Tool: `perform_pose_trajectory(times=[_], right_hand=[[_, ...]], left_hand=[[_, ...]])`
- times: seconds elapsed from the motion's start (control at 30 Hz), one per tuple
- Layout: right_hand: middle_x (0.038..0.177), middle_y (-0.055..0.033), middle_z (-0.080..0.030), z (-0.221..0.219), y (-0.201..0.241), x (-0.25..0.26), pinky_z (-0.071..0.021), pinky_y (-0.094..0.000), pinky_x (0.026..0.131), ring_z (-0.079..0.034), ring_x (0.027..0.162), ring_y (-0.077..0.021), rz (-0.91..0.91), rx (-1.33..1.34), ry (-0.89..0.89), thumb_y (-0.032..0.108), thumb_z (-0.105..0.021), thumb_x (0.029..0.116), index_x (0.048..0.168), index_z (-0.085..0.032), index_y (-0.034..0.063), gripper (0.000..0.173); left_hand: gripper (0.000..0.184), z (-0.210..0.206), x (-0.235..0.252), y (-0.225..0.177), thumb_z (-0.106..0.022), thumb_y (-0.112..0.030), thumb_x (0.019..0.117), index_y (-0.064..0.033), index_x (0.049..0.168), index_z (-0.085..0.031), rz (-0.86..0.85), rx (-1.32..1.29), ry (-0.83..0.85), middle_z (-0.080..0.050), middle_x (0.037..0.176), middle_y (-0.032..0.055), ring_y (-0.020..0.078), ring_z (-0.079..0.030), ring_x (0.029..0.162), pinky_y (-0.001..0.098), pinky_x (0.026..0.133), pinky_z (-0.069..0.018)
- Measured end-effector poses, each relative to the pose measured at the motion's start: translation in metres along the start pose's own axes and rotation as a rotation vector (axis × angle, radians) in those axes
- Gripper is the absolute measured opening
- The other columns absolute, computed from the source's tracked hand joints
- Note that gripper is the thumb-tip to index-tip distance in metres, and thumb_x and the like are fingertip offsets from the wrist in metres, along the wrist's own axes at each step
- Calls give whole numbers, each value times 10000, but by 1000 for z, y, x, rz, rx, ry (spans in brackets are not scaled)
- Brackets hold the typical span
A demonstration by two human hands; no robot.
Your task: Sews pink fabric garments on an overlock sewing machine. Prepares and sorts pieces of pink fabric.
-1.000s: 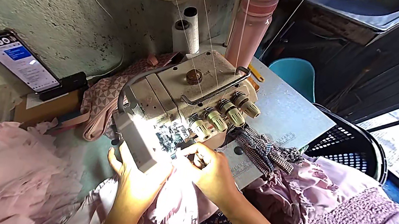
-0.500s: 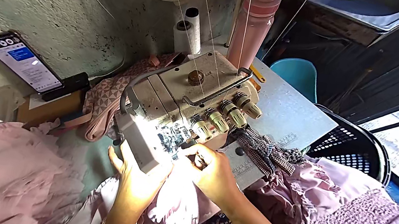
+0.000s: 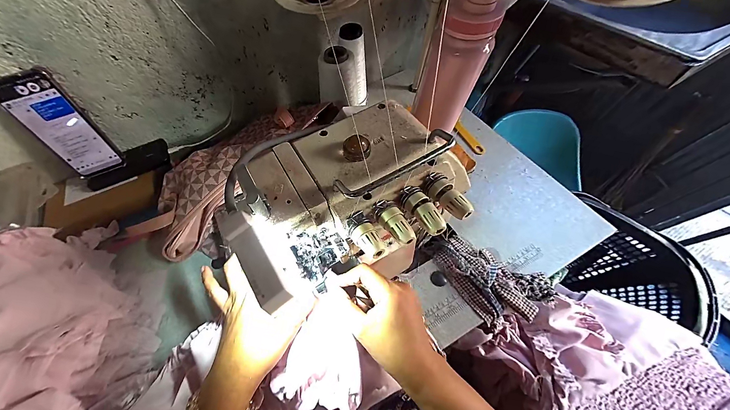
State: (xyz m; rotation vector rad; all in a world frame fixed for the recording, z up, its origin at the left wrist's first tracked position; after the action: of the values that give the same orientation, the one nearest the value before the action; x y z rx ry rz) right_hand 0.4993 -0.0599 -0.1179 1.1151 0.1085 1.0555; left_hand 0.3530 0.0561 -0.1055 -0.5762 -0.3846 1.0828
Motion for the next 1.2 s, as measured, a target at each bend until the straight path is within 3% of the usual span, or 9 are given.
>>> perform_pose_trajectory(times=[0.17, 0.4, 0.83, 0.93, 1.0, 1.07, 1.13, 1.17, 1.2], right_hand=[[645, -18, -607, 0, 0, -1, -437, -334, 494, -549, 540, -141, 11, -10, 2, 231, -646, 881, 915, -728, 89, 167], [687, -34, -651, 2, -1, -2, -478, -378, 530, -606, 589, -170, -10, -1, 31, 249, -635, 912, 951, -739, 90, 194], [673, -21, -627, 2, -1, -3, -459, -348, 531, -574, 575, -146, -18, 19, 52, 268, -623, 926, 952, -720, 89, 206], [678, -26, -628, 3, 1, -3, -460, -351, 534, -576, 578, -154, -22, 12, 59, 254, -618, 927, 956, -720, 88, 198], [671, -34, -624, 4, 2, -3, -460, -358, 528, -580, 572, -164, -19, 1, 54, 236, -616, 923, 958, -717, 79, 190], [651, -26, -590, 3, 1, -3, -440, -345, 517, -547, 554, -155, -11, 0, 44, 236, -614, 923, 947, -708, 75, 188], [642, -21, -578, 3, 2, -3, -431, -342, 515, -531, 547, -148, -15, -1, 48, 245, -614, 926, 937, -705, 77, 191], [642, -19, -576, 3, 2, -4, -430, -341, 515, -529, 550, -146, -16, 2, 52, 247, -614, 927, 932, -703, 80, 190], [648, -19, -584, 3, 2, -4, -436, -344, 518, -539, 557, -148, -18, 4, 56, 246, -615, 926, 932, -704, 82, 187]], left_hand=[[1010, 0, 3, -1, -693, -557, 745, 69, 1487, -417, -59, 37, 11, -349, 1583, 285, 468, -189, 1524, 645, 1217, -15], [980, 2, 2, -9, -660, -569, 787, 79, 1484, -430, -79, 113, 25, -364, 1578, 281, 424, -198, 1537, 649, 1198, 95], [935, 3, 3, -10, -668, -537, 817, 79, 1478, -428, -60, 148, 49, -365, 1575, 275, 387, -208, 1541, 642, 1193, 117], [957, 5, 4, -11, -651, -533, 805, 108, 1476, -417, -109, 114, 29, -379, 1564, 292, 400, -223, 1537, 652, 1194, 95], [795, 9, 5, -11, -619, -387, 895, 132, 1465, -423, -177, 32, 29, -360, 1571, 318, 432, -226, 1533, 677, 1194, 59], [599, 10, 10, -6, -599, -205, 953, 138, 1426, -469, -230, -55, -13, -431, 1523, 317, 420, -337, 1485, 647, 1216, -86], [537, 10, 13, -5, -654, -72, 924, 162, 1379, -493, -206, -189, -97, -534, 1419, 307, 349, -483, 1379, 483, 1192, -305], [526, 10, 14, -7, -674, -41, 917, 157, 1370, -494, -164, -234, -125, -558, 1380, 286, 294, -521, 1329, 399, 1156, -374], [530, 12, 15, -12, -680, -43, 920, 145, 1377, -491, -121, -202, -128, -549, 1386, 278, 296, -510, 1331, 405, 1151, -374]])
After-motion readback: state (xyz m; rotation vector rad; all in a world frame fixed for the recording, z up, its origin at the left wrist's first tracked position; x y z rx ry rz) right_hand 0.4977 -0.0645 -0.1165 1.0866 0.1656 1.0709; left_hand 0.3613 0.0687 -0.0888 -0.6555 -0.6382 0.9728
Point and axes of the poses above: each hand's wrist, its own x-axis towards the middle knuckle, its own z-axis out of the back of the hand, y = z × x, the point moved 3 cm from there along x, towards the middle knuckle
